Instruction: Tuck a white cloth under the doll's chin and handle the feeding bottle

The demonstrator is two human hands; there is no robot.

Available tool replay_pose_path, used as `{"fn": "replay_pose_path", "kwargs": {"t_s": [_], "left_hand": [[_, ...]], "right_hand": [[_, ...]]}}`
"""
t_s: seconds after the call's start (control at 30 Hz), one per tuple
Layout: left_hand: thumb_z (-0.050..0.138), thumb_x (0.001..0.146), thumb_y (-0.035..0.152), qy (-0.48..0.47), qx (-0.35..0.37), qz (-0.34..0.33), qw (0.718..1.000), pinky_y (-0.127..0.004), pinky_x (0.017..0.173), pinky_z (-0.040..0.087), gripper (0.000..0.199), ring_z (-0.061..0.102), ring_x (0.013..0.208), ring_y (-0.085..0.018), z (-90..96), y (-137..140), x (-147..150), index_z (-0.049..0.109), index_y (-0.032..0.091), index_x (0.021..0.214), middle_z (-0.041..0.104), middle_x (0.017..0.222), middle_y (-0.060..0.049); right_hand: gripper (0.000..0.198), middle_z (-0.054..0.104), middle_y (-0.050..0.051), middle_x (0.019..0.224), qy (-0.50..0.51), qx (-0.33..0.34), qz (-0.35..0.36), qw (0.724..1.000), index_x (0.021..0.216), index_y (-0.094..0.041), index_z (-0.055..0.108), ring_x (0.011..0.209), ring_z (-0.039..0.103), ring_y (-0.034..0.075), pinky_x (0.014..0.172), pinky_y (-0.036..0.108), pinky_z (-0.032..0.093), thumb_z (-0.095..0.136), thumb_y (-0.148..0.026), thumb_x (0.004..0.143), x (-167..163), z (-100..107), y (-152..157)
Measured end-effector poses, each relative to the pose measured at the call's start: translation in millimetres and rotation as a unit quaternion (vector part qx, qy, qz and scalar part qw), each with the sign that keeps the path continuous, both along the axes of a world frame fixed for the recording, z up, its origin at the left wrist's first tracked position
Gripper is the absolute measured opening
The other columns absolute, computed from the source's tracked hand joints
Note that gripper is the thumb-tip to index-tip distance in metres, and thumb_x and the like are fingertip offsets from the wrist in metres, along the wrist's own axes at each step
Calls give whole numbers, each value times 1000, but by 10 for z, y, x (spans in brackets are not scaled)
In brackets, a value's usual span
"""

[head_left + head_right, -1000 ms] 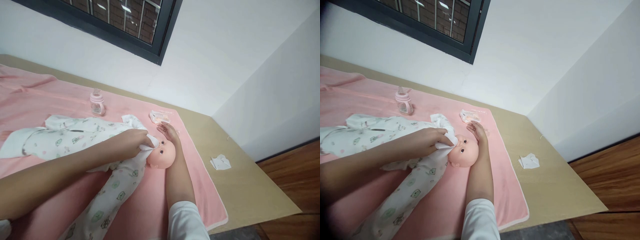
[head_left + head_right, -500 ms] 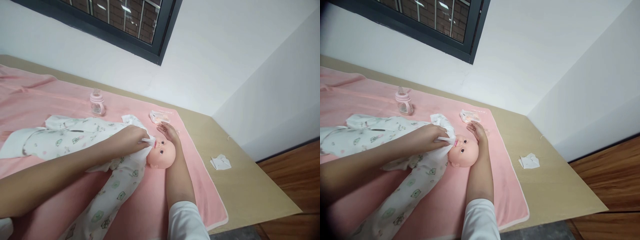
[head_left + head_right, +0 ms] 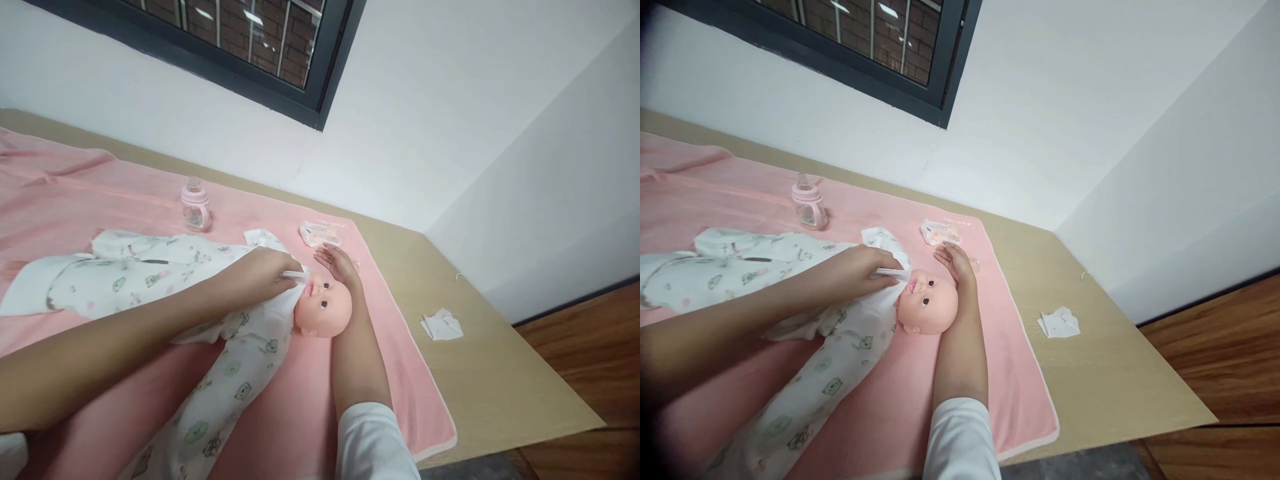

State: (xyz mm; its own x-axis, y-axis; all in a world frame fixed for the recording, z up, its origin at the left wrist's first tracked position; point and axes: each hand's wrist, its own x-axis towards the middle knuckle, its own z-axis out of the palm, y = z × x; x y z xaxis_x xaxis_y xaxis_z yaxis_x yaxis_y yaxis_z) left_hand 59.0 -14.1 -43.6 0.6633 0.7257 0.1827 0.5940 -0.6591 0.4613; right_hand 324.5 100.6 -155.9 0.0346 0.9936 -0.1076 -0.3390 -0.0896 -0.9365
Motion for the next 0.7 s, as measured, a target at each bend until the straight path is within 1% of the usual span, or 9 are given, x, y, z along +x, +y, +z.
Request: {"fn": "replay_pose_path", "kwargs": {"t_s": [0.17,0.3,0.4,0.57,0.7], "left_hand": [[46,85,26,-4,33,-19,999,-29,67,37,25,60,80,-19,-53,21,12,71,22,90,68,87,-3],[44,85,19,24,75,-27,997,-33,74,37,37,60,85,-22,-91,25,30,74,30,103,66,87,-4],[43,81,14,33,90,-23,995,-34,76,37,43,59,86,-23,-105,29,35,74,32,106,66,86,-5],[42,78,9,30,92,-14,995,-35,76,37,47,58,83,-22,-107,37,34,74,30,105,63,82,-5],[41,77,6,34,87,-14,996,-35,78,37,52,58,88,-24,-99,16,43,73,30,109,64,86,-5]], "right_hand": [[10,72,8,86,3,-1,-1,1000,97,-15,63,80,72,15,91,33,59,58,-13,88,5,-8,11],[10,72,7,84,-4,-6,2,1000,97,-15,63,79,72,15,90,33,59,58,-13,88,4,2,5],[10,72,7,86,-3,-5,2,1000,97,-15,62,80,72,15,91,33,59,59,-14,88,3,9,-3],[11,73,6,86,-6,-1,5,1000,97,-16,62,81,71,14,91,33,59,60,-14,87,0,10,-6],[12,73,6,86,-8,1,9,1000,97,-17,62,82,72,15,91,33,59,59,-13,86,0,11,-5]]}}
